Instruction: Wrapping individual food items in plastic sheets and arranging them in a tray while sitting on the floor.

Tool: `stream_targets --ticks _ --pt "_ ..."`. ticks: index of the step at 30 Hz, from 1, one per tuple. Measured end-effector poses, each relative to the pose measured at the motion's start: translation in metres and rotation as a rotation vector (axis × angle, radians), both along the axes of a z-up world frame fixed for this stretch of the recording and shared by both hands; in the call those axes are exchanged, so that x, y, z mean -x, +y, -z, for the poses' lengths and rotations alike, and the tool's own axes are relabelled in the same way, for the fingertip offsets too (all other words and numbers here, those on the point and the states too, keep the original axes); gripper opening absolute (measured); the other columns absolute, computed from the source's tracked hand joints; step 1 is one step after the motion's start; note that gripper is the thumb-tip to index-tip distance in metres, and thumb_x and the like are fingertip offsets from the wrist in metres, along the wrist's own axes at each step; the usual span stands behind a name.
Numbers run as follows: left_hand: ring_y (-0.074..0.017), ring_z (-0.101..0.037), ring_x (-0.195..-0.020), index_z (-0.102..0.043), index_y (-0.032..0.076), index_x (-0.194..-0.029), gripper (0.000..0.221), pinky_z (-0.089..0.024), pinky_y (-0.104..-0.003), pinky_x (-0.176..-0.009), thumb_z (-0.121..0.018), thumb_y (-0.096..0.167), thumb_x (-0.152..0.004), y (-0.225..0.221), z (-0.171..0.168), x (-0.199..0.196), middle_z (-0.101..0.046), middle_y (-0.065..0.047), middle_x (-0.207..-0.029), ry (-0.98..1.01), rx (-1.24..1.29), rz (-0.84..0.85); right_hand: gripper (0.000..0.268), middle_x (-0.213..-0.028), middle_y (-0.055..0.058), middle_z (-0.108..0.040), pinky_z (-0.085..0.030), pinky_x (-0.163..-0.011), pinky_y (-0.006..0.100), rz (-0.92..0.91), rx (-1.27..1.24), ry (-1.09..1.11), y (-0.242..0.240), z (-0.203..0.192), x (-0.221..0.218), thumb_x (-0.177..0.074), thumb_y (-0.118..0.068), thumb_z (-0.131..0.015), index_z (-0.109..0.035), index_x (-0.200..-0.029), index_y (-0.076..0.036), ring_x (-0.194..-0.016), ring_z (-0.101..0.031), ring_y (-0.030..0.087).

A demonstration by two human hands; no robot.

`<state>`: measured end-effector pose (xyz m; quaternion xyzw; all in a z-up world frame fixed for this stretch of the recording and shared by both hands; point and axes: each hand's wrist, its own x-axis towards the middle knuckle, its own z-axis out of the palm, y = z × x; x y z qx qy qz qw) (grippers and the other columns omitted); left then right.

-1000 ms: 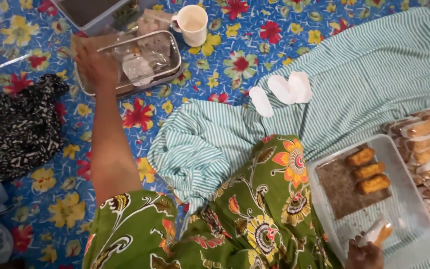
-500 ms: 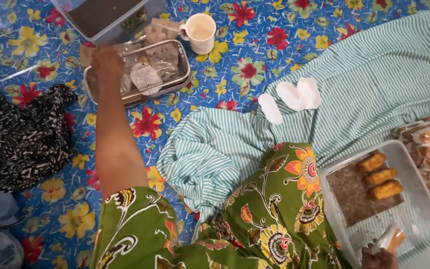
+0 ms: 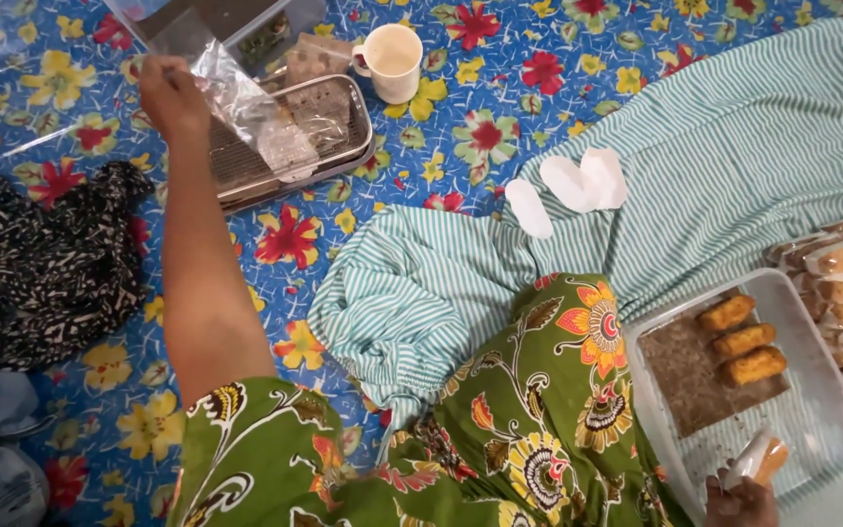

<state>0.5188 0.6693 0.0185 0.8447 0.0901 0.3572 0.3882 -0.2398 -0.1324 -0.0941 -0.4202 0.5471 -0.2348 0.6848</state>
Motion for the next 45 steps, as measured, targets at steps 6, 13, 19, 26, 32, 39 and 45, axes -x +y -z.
stream_targets --ticks 6,13,19,26,32,39,45 --pt "-0.0301 -0.058 -0.059 -0.070 0.002 -0.098 0.027 -0.045 -0.051 -0.054 -0.049 0.016 -0.088 0.006 0.106 -0.015 -0.054 -0.014 -0.061 0.304 1.325 0.402 0.016 -0.129 0.035 -0.052 -0.048 -0.084 0.040 -0.271 0.771 -0.027 0.035 0.002 0.011 -0.104 0.010 -0.048 -0.041 -0.110 -0.003 -0.098 -0.051 0.037" --pt "-0.0127 -0.069 -0.067 -0.080 0.028 -0.083 0.014 -0.053 -0.031 -0.067 -0.071 0.017 -0.079 -0.039 0.055 0.050 -0.074 0.005 -0.073 0.020 -0.178 0.179 0.018 -0.125 0.016 -0.062 -0.043 -0.073 0.038 -0.015 0.351 -0.123 0.015 -0.010 0.007 -0.090 0.000 -0.051 -0.048 -0.101 -0.013 -0.099 -0.055 0.026" --pt "-0.0256 -0.073 -0.097 -0.047 0.025 -0.134 0.078 -0.051 -0.039 -0.091 -0.093 0.006 -0.073 -0.046 0.027 0.044 -0.071 -0.004 -0.121 0.225 -0.034 0.159 0.023 -0.100 0.004 -0.068 -0.047 -0.072 0.026 0.235 -0.036 -0.408 0.054 -0.100 -0.021 -0.081 -0.025 -0.063 -0.068 -0.102 -0.017 -0.083 -0.059 0.016" --pt "-0.0277 -0.064 -0.091 -0.060 0.002 -0.131 0.022 -0.055 -0.038 -0.081 -0.051 -0.001 -0.112 -0.145 -0.028 0.043 -0.060 -0.018 -0.126 0.173 -0.062 0.901 0.050 -0.095 0.007 -0.064 -0.048 -0.069 0.027 0.220 0.044 -0.577 0.045 -0.134 0.020 -0.078 -0.021 -0.070 -0.060 -0.127 -0.020 -0.080 -0.058 0.018" --pt "-0.0184 -0.061 -0.073 -0.061 0.011 -0.122 0.033 -0.050 -0.030 -0.062 -0.039 -0.011 -0.109 -0.382 -0.159 0.181 -0.065 -0.010 -0.106 0.508 -0.095 1.171 0.052 -0.096 0.007 -0.067 -0.052 -0.060 0.026 0.375 0.084 -0.542 0.048 -0.137 0.050 -0.071 -0.019 -0.076 -0.064 -0.121 -0.013 -0.078 -0.063 0.018" --pt "-0.0288 -0.070 -0.093 -0.068 -0.001 -0.124 0.039 -0.061 -0.048 -0.087 -0.051 0.030 -0.107 -0.588 -0.147 0.328 -0.070 -0.023 -0.110 0.971 0.186 1.913 0.034 -0.094 0.004 -0.065 -0.054 -0.065 0.027 0.510 0.094 -0.527 0.051 -0.142 0.045 -0.078 -0.024 -0.068 -0.057 -0.110 -0.021 -0.076 -0.064 0.014" --pt "-0.0247 -0.074 -0.068 -0.073 0.001 -0.107 0.025 -0.063 -0.037 -0.060 -0.079 0.022 -0.094 -0.713 -0.076 0.422 -0.075 -0.020 -0.086 0.975 0.100 1.923 0.046 -0.110 0.012 -0.071 -0.059 -0.065 0.039 0.620 -0.009 -0.628 0.017 -0.046 0.080 -0.077 -0.027 -0.069 -0.066 -0.122 -0.026 -0.084 -0.068 0.026"
